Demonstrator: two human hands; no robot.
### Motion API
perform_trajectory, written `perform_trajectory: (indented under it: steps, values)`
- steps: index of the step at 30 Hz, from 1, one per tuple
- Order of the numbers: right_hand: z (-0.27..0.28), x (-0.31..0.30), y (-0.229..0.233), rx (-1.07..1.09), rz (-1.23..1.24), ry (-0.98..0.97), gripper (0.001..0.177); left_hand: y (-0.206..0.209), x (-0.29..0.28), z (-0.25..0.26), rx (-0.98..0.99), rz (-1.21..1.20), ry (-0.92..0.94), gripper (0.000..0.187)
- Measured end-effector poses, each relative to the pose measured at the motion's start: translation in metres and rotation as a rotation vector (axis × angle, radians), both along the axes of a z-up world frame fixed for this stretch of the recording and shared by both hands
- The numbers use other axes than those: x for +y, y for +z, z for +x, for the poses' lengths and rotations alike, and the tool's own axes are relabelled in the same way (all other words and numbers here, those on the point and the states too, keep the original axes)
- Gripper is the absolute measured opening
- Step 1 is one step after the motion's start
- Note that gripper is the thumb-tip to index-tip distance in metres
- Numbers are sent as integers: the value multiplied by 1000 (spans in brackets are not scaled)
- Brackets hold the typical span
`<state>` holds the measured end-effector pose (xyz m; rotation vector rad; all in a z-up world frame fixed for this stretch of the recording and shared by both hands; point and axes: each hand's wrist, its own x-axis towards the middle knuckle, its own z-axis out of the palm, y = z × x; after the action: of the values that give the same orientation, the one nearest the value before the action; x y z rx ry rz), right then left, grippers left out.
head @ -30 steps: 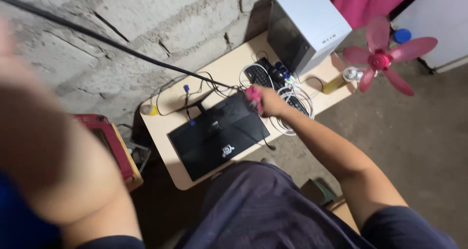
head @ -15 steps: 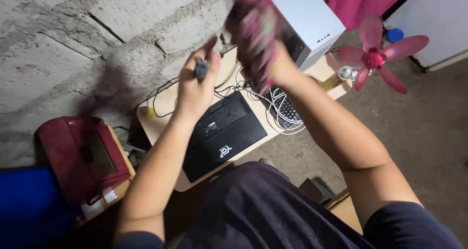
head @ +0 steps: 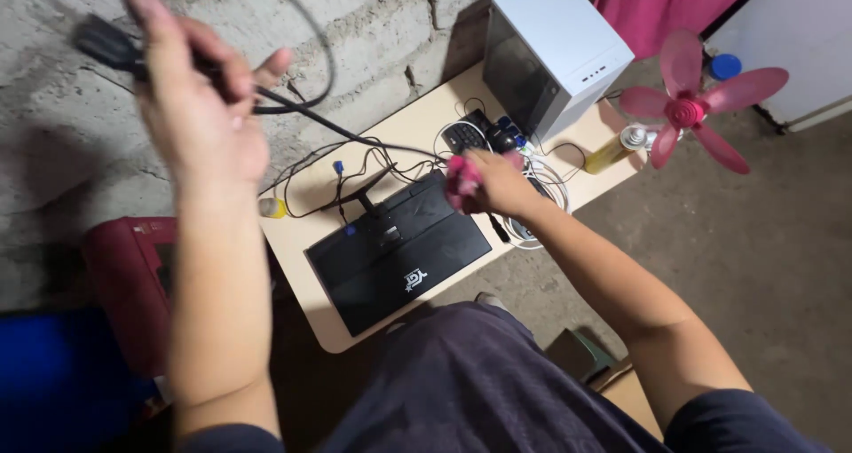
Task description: Connecting cables to a computer monitor and PC tower.
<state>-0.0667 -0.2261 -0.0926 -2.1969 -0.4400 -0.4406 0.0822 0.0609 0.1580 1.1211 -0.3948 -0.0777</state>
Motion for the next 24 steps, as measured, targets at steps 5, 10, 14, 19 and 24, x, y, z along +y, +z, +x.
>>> perform_trajectory:
  steps: [5,10,14,19,24]
  values:
    - [-32,-36,-113,201,-253,-156,36,25,28,-23,-91,17,-34,51]
    - [-35,-62,-267,370,130,-462,42,10,10,-31,-115,18,-12,52]
    - [-21,-55,-274,724,1020,-655,51,-10,-12,-36,-97,181,-25,54]
    - [16,-48,-207,541,486,-691,68,-22,-24,-35,-113,239,-39,51]
    - [44,14,-87,203,233,-214,96,-16,-22,-43,-109,225,-42,49]
